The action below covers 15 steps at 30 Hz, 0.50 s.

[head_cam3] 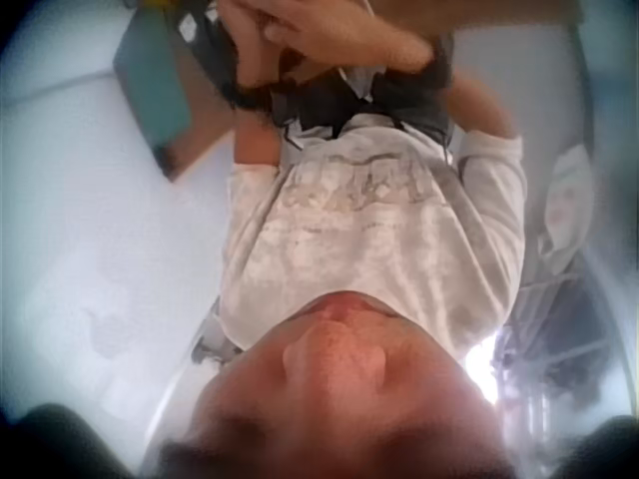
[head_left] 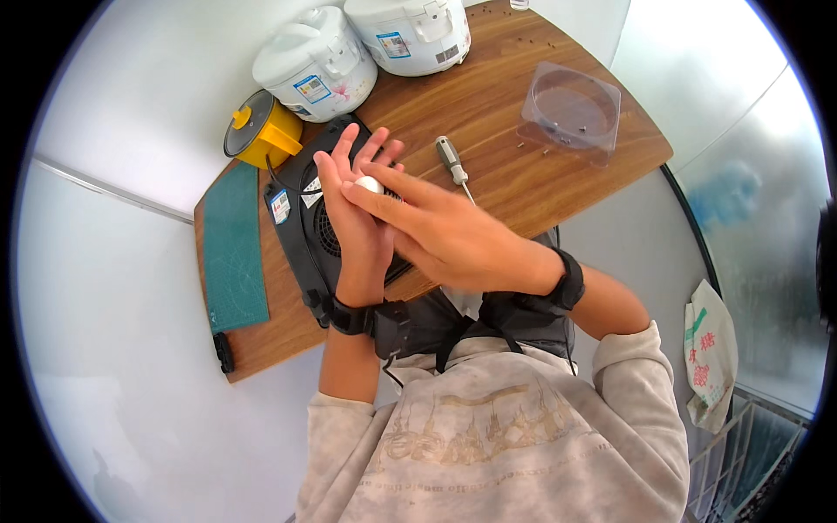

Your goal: The person uses a screwdriver to fasten screws into the underside of a black portable induction cooktop. They place screws into holes, tighten them, and reposition the cooktop to access different screw locations. The cooktop is flipped to show the top surface at the end.

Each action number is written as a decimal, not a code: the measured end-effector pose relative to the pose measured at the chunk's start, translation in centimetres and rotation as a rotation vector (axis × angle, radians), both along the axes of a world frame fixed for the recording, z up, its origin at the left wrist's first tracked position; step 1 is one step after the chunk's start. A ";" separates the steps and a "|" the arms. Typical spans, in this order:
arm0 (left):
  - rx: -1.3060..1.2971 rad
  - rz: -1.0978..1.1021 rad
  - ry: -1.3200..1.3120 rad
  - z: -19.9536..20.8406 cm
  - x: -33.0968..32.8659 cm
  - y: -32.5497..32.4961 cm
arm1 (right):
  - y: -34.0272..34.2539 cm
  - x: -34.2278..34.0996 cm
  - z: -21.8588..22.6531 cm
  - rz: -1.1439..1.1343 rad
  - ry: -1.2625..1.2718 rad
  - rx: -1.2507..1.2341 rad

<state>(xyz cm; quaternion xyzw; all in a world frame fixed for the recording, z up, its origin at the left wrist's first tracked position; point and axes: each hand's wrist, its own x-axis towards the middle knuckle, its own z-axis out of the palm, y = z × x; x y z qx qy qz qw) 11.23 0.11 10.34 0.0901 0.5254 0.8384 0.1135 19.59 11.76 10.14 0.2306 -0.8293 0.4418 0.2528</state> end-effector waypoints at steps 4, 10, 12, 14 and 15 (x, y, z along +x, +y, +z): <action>0.028 -0.137 -0.033 -1.2 -1.0 -0.6 | 1.0 -1.4 0.8 -0.106 0.139 0.071; 0.109 -0.508 0.014 -2.0 -2.6 -1.8 | 1.2 -1.8 2.7 -0.118 0.122 0.122; 0.110 -0.437 0.115 -3.1 -1.7 -1.8 | 1.4 -2.4 2.5 -0.087 0.044 0.169; 0.033 -0.379 0.169 -3.5 -1.5 -1.9 | 1.2 -2.7 2.7 -0.139 0.109 0.265; -0.039 -0.360 0.171 -3.6 -1.7 -1.7 | 1.2 -2.7 2.8 -0.168 0.140 0.315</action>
